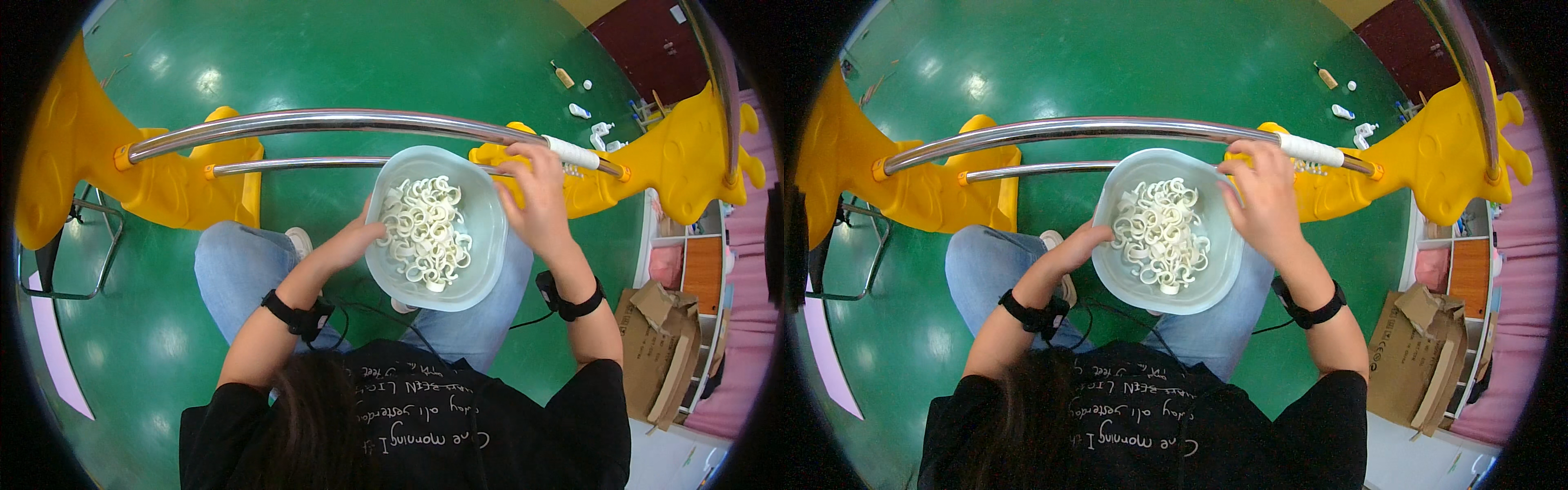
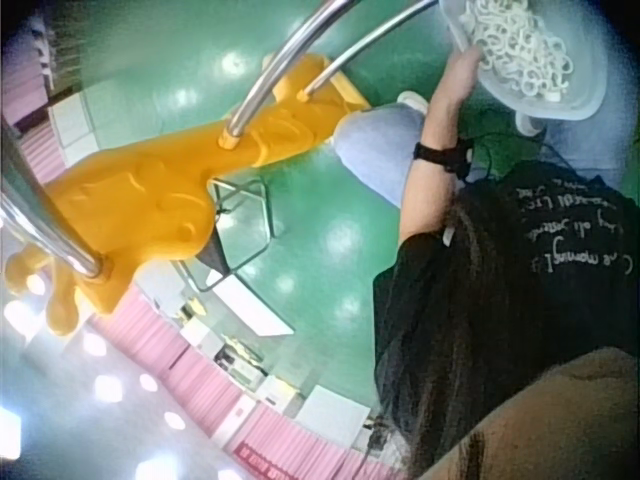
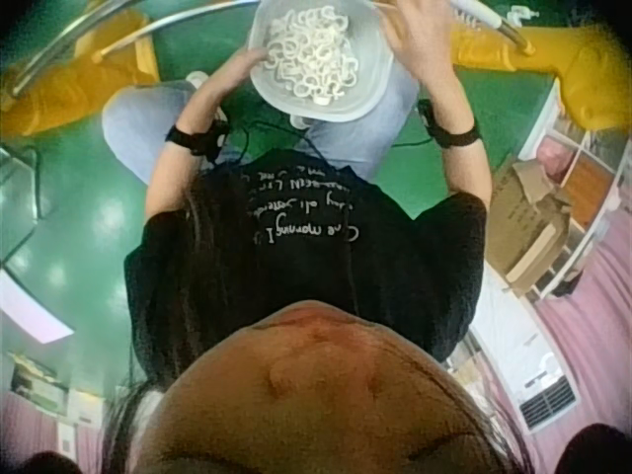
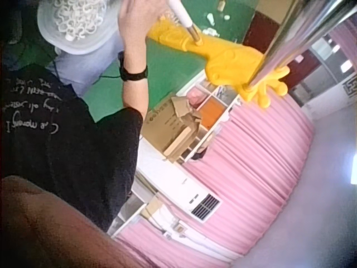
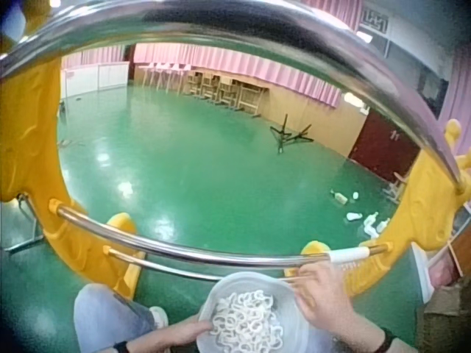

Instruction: The person assembles a yellow and silver plastic rack by hand, picking up plastic rings from a basin and sliding them onto the horizontal metal bars.

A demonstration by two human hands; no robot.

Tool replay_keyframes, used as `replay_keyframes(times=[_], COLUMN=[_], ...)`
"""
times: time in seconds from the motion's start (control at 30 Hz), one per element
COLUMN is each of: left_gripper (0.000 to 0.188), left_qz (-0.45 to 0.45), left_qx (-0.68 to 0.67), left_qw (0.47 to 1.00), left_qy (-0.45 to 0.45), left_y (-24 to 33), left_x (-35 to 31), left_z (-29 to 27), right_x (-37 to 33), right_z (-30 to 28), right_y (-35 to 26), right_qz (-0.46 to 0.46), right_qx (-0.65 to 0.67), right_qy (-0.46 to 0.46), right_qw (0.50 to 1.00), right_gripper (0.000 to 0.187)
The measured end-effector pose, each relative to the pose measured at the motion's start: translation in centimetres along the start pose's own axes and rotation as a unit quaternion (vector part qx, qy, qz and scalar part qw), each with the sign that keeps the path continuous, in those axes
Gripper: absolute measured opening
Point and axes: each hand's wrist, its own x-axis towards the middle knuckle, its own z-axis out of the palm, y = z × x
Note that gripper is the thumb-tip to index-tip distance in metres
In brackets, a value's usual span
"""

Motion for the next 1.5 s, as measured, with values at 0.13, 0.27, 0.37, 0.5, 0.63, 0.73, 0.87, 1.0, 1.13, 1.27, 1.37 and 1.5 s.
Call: replay_keyframes(times=[0.13, 0.27, 0.37, 0.5, 0.63, 0.73, 0.87, 1.0, 1.13, 1.27, 1.37, 1.5], left_gripper=[0.077, 0.081, 0.082, 0.082, 0.083, 0.083, 0.082, 0.082, 0.081, 0.081, 0.081, 0.081], left_qz=[0.016, 0.033, 0.033, 0.048, 0.055, 0.055, 0.053, 0.049, 0.052, 0.041, 0.044, 0.05], left_qx=[0.014, 0.036, 0.03, 0.028, 0.04, 0.04, 0.041, 0.044, 0.042, 0.026, 0.012, 0.031], left_qw=[1.0, 0.999, 0.999, 0.998, 0.997, 0.998, 0.998, 0.998, 0.998, 0.999, 0.999, 0.998], left_qy=[0.009, 0.015, 0.021, 0.015, 0.018, 0.015, 0.008, 0.012, 0.015, 0.004, 0.007, 0.007], left_y=[0.1, 0.6, 1.0, 1.3, 1.1, 1.2, 0.6, 1.4, 1.2, 1.2, 1.3, 2.3], left_x=[-0.2, -0.5, -0.7, -0.9, -0.7, -0.7, -0.6, -1.0, -1.2, -1.3, -1.3, -0.9], left_z=[-0.2, 0.2, 0.6, 0.5, 0.4, 0.5, 0.0, 0.4, 0.2, 0.2, 0.5, 0.7], right_x=[-0.9, -2.6, -2.5, -2.8, -2.4, -2.3, -1.7, -1.1, -1.3, -1.0, -0.5, 1.2], right_z=[2.8, 5.9, 6.7, 7.4, 6.9, 6.1, 3.4, -0.6, -2.3, -1.8, -2.1, -3.3], right_y=[-0.8, -0.3, -0.4, -0.2, -0.1, 0.0, -0.1, 0.5, 2.3, 3.0, 3.2, 4.1], right_qz=[-0.003, 0.034, 0.164, 0.16, 0.187, 0.185, 0.134, 0.163, 0.221, 0.246, 0.227, 0.024], right_qx=[0.066, 0.12, 0.283, 0.347, 0.374, 0.383, 0.378, 0.356, 0.336, 0.375, 0.29, -0.03], right_qy=[-0.241, -0.34, -0.405, -0.366, -0.392, -0.389, -0.263, -0.112, 0.032, 0.034, 0.014, 0.044], right_qw=[0.968, 0.932, 0.854, 0.849, 0.819, 0.817, 0.877, 0.913, 0.915, 0.893, 0.93, 0.998], right_gripper=[0.029, 0.034, 0.036, 0.034, 0.035, 0.034, 0.036, 0.034, 0.031, 0.025, 0.024, 0.034])
